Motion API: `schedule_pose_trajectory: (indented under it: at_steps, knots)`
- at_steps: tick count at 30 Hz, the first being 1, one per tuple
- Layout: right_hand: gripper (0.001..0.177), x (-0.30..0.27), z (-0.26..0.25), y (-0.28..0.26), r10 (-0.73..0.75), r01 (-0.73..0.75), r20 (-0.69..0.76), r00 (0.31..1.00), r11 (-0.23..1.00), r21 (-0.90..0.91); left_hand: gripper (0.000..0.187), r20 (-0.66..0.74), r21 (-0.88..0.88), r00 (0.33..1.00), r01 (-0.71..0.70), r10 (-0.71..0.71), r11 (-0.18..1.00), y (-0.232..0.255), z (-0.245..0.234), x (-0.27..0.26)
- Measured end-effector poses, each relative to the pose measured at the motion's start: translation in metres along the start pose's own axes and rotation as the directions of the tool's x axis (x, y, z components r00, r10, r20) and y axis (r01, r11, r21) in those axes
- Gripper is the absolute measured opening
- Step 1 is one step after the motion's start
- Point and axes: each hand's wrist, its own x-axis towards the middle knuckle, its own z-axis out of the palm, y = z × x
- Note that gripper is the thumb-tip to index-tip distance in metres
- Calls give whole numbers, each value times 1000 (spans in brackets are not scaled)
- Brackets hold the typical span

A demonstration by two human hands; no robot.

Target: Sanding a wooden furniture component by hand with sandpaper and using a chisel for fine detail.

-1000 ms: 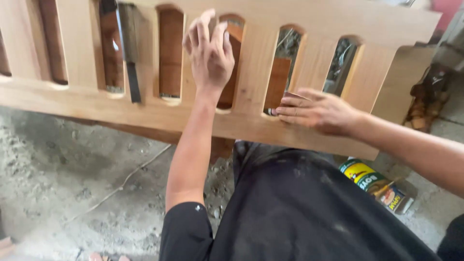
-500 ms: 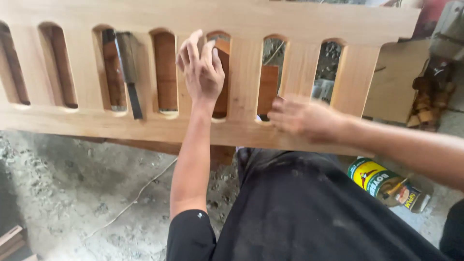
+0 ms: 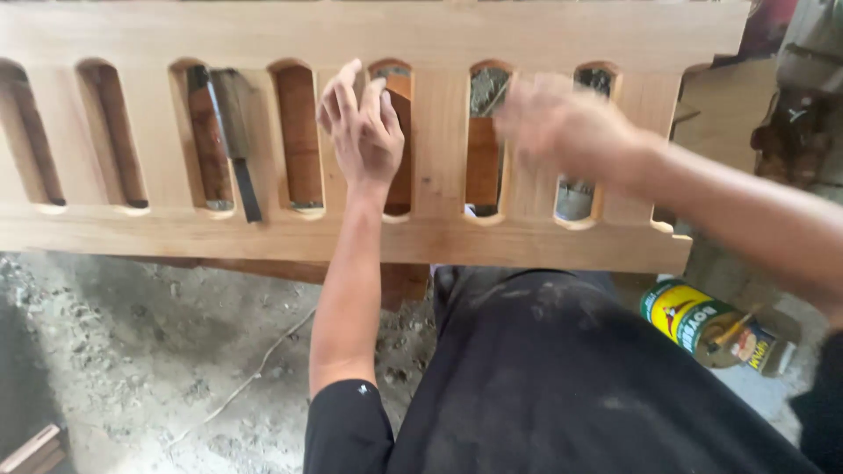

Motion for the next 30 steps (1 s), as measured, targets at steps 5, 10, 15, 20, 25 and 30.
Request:
schedule_pose_trajectory:
  at_steps: [5,10,15,20,25,30]
  knots:
    - [58,6,-36,5,-119,112,77,990,990,84,17,-42,-21,999,2,-3,1000,-2,5,6]
    - [49,-12,-5,-24,29,-33,75,997,999,44,18,-37,-39,999,-16,15,999,-2,1,8]
    - [52,7,-21,11,66,-67,7,998,992,110,17,-16,-21,1000,-12,12,1000,0,2,-2]
    - [55,10,-20,-7,44,-45,109,993,999,5,17,-43,-31,999,-30,29,999,-2,2,12]
    - [48,22,-37,1,93,-82,147,985,994,-79,16,-36,-16,999,-29,29,999,-1,1,-2]
    - [48,13,1,34,-178,178,0,984,984,11,15,-72,-72,997,-20,15,997,-2,5,6]
